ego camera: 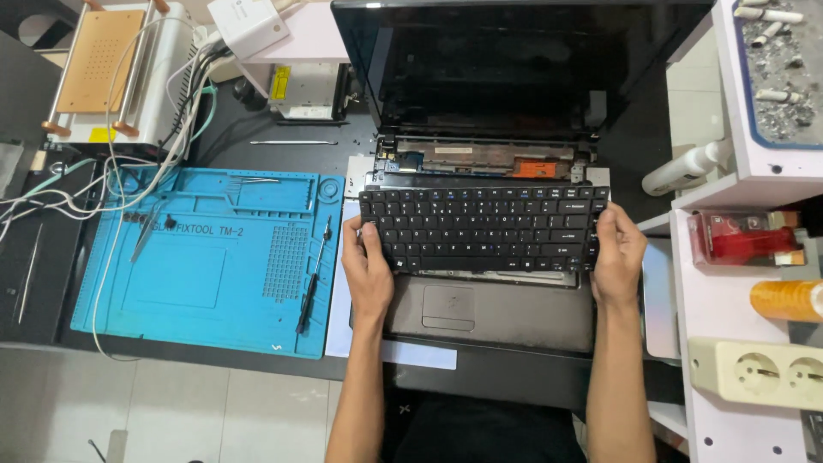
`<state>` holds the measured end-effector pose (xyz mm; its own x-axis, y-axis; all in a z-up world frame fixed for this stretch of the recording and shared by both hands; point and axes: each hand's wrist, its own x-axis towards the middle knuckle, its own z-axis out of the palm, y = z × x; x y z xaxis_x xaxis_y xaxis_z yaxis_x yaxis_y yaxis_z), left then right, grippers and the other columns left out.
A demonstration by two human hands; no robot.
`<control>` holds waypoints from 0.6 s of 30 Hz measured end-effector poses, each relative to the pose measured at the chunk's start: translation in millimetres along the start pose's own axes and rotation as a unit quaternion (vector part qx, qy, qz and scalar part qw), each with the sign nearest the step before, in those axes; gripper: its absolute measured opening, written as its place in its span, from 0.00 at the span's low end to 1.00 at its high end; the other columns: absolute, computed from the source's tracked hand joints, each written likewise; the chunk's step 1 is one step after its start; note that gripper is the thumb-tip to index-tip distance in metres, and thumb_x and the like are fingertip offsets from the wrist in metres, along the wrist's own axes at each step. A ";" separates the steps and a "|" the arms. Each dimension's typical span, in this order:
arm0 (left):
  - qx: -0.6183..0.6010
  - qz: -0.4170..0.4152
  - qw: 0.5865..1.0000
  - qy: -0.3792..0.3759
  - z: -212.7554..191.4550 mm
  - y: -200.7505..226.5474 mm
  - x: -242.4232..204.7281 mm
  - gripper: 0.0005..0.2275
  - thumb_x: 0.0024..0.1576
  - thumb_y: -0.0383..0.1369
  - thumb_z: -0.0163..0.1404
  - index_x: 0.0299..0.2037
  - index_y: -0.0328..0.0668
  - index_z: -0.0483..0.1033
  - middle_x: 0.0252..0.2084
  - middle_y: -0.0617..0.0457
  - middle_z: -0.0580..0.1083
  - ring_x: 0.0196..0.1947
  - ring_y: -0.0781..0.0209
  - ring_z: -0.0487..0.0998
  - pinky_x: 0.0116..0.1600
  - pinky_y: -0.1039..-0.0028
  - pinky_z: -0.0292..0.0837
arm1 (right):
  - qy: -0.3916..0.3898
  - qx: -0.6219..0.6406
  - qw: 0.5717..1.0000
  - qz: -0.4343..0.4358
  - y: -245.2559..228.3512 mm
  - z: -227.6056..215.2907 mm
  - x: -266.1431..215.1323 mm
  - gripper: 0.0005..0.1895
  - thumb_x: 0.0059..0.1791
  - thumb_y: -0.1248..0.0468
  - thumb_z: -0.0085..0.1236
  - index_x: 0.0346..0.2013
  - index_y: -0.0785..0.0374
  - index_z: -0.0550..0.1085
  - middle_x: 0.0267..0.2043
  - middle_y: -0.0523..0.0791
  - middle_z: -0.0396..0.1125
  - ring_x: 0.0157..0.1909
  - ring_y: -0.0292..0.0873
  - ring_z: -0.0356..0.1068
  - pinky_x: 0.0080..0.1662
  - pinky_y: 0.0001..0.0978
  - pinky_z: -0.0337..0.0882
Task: The person disassembles a laptop by first removing the keyboard using a prying tool, then unscrewing and detaching the motherboard and cooling fan assembly. The removed components are placed on the workbench.
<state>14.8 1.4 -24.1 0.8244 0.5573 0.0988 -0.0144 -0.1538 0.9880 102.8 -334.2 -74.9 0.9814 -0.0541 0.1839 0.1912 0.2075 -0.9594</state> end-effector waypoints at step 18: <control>-0.029 -0.124 0.990 0.062 -35.8 2.7 -0.9 0.11 0.70 0.39 0.41 0.49 0.42 0.71 0.27 0.58 0.69 0.19 0.74 0.64 0.19 0.80 0.57 | 0.103 -0.376 0.921 0.016 -78.4 40.6 -58.8 0.18 0.56 0.69 0.49 0.60 0.72 0.71 0.60 0.57 0.70 0.63 0.49 0.69 0.64 0.40 0.65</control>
<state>-6.2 29.7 -17.3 0.7315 0.6678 -0.1374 0.1441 0.0456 0.9885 30.7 -307.7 -1.9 0.9482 -0.2603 0.1823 0.0223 -0.5176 -0.8553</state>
